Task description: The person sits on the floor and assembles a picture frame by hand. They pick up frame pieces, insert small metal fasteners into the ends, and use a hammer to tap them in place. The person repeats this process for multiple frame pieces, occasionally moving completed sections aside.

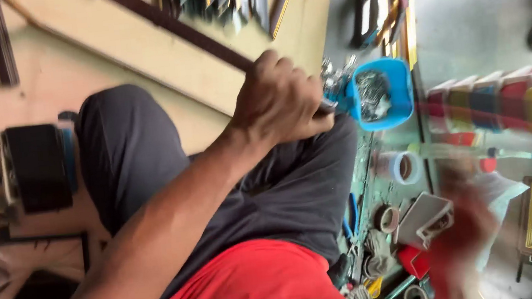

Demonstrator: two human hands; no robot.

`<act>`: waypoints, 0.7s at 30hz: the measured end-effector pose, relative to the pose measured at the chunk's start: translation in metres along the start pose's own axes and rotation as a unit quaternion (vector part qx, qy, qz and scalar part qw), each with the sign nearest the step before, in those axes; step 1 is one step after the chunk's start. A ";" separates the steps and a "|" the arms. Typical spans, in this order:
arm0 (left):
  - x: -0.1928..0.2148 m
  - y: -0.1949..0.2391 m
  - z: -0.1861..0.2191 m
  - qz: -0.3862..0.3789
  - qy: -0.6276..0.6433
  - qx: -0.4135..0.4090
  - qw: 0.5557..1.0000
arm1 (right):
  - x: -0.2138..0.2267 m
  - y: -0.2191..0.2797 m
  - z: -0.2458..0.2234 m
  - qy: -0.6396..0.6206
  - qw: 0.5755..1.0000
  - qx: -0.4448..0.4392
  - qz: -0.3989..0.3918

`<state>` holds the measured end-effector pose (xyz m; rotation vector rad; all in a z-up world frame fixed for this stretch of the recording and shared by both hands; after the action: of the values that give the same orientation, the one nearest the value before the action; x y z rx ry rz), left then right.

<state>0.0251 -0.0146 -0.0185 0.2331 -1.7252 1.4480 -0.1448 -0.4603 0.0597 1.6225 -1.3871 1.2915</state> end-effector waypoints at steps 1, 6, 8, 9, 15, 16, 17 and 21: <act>0.001 0.003 0.005 -0.028 0.011 0.012 0.999 | 0.002 0.003 -0.011 -0.014 1.000 -0.003 0.009; 0.007 0.021 0.018 -0.089 0.078 0.044 0.992 | -0.026 -0.044 -0.116 -0.089 0.996 -0.019 -0.001; 0.009 0.000 -0.001 0.005 0.009 0.012 1.000 | -0.037 -0.093 -0.167 -0.116 0.993 -0.020 0.031; 0.007 0.000 0.004 0.015 0.005 0.002 1.000 | -0.041 -0.099 -0.166 -0.132 0.990 -0.021 0.052; 0.000 0.016 0.014 -0.032 0.076 0.048 0.995 | -0.058 -0.060 -0.041 -0.227 0.970 -0.038 0.073; 0.001 0.014 0.013 -0.011 0.058 0.034 0.998 | -0.056 -0.072 -0.056 -0.241 0.966 -0.045 0.083; 0.002 0.007 0.008 0.018 0.034 0.014 0.999 | -0.056 -0.087 -0.072 -0.257 0.960 -0.045 0.103; -0.004 0.010 0.007 -0.071 0.019 0.036 0.997 | -0.053 -0.125 -0.145 0.096 0.995 -0.011 -0.008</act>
<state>0.0178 -0.0196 -0.0287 0.3575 -1.5948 1.4021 -0.0613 -0.2802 0.0710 1.4509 -1.2656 1.3784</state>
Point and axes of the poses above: each hand's wrist, its own y-axis away from the middle knuckle, its own x-axis out of the back of the hand, z = x × y, the point moved 2 cm from there along -y, towards the middle knuckle, and after that the axes turned 9 degrees about -x, right-handed, at the moved point
